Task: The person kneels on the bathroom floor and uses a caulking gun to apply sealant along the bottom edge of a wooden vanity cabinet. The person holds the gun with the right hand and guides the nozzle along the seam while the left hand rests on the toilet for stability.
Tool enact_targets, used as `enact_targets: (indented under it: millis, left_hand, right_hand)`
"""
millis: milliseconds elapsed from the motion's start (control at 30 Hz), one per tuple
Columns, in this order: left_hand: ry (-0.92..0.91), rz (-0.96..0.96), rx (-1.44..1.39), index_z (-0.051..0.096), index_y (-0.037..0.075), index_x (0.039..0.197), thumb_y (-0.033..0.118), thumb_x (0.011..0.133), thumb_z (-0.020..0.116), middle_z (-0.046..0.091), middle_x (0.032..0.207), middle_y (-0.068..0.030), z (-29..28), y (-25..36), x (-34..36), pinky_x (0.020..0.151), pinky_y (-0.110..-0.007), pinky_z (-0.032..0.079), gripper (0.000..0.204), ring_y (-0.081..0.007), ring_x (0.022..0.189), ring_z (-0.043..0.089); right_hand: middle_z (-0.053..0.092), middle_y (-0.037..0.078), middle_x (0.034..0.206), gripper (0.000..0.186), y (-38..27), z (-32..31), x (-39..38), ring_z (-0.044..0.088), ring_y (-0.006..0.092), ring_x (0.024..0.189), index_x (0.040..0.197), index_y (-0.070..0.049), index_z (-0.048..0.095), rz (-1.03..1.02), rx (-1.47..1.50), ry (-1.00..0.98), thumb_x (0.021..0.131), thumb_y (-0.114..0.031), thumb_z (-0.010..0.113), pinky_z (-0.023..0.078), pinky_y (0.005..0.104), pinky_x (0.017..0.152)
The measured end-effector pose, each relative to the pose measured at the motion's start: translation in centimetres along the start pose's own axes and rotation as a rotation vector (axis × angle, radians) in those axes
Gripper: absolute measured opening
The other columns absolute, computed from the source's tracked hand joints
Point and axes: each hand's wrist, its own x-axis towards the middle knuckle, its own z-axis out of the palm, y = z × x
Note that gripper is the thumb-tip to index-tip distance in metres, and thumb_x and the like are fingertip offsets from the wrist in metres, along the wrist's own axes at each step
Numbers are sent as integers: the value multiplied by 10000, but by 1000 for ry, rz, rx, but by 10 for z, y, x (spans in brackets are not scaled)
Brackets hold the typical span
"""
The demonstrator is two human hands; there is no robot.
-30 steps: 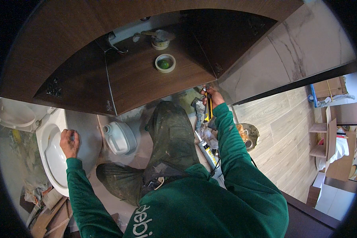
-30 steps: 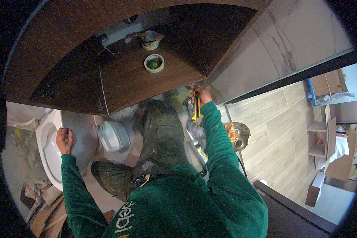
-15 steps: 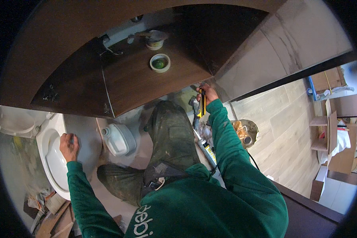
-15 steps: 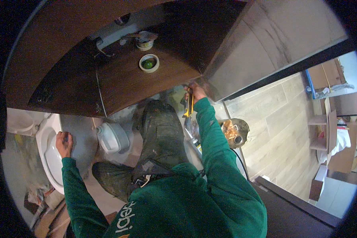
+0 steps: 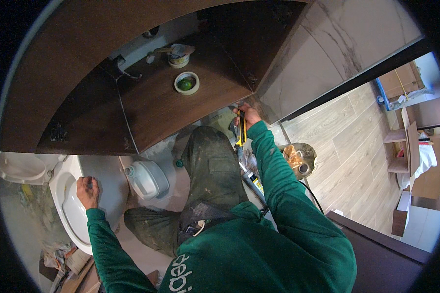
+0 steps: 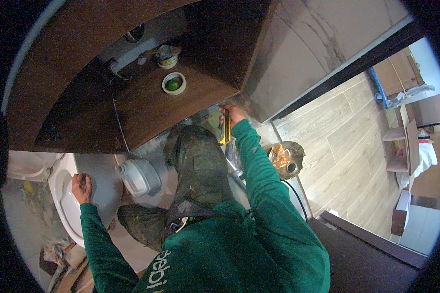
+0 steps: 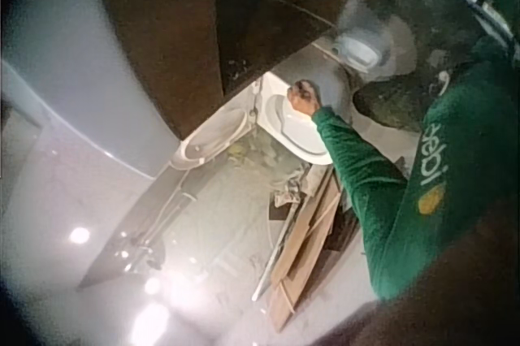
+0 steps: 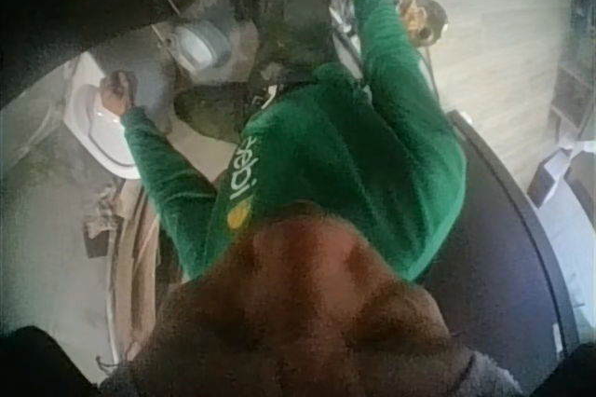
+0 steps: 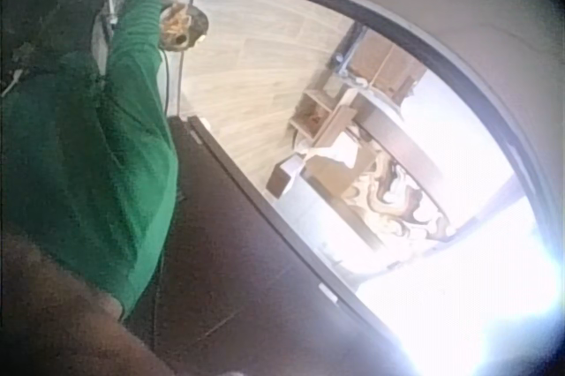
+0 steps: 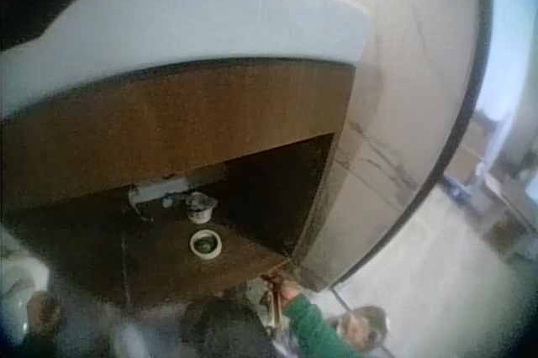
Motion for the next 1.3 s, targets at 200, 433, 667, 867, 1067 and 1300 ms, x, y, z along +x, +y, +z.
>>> enact_targets:
  millis: [200,433,667,867,1067,1300]
  left_hand:
    - [5,23,-34,637,20,874,91,803,671,549,821,-127,4,-7,-3,723,-384,470,106,-328,801,569]
    - [14,77,-58,644,27,867,111,812,666,558,831,-132,8,-18,-4,720,-399,469,103,-334,814,577]
    - [-10,45,11,646,19,876,118,816,667,550,826,-143,7,-15,-3,731,-412,467,118,-340,817,577]
    - [-47,19,21,645,16,873,145,821,660,571,854,-158,6,-20,-4,745,-426,472,139,-361,841,585]
    - [-61,-5,-15,643,23,870,138,818,650,569,842,-159,7,-21,-3,739,-426,474,127,-368,820,585]
    - [-24,99,-46,624,16,851,111,812,654,544,829,-143,3,-13,-4,730,-392,458,108,-337,797,560]
  right_hand:
    - [598,97,893,208,-4,6,5,515,204,524,1192,-153,377,16,-41,18,985,-141,387,469,395,448]
    - [614,108,894,208,-4,4,-4,530,211,534,1200,-109,380,35,-15,-43,993,-123,354,488,369,446]
    - [612,101,875,200,4,8,-3,524,200,529,1182,-137,399,-37,2,27,985,-108,381,472,384,447]
    - [622,97,873,213,16,28,19,520,197,531,1186,-155,407,64,-86,-47,981,-102,394,465,390,455]
    - [656,99,978,239,26,3,1,533,209,564,1220,-166,460,47,60,-77,997,-123,385,479,381,488]
    - [650,113,1076,390,12,-17,-43,545,183,582,1396,-175,405,-53,14,-200,1008,-165,378,484,324,490]
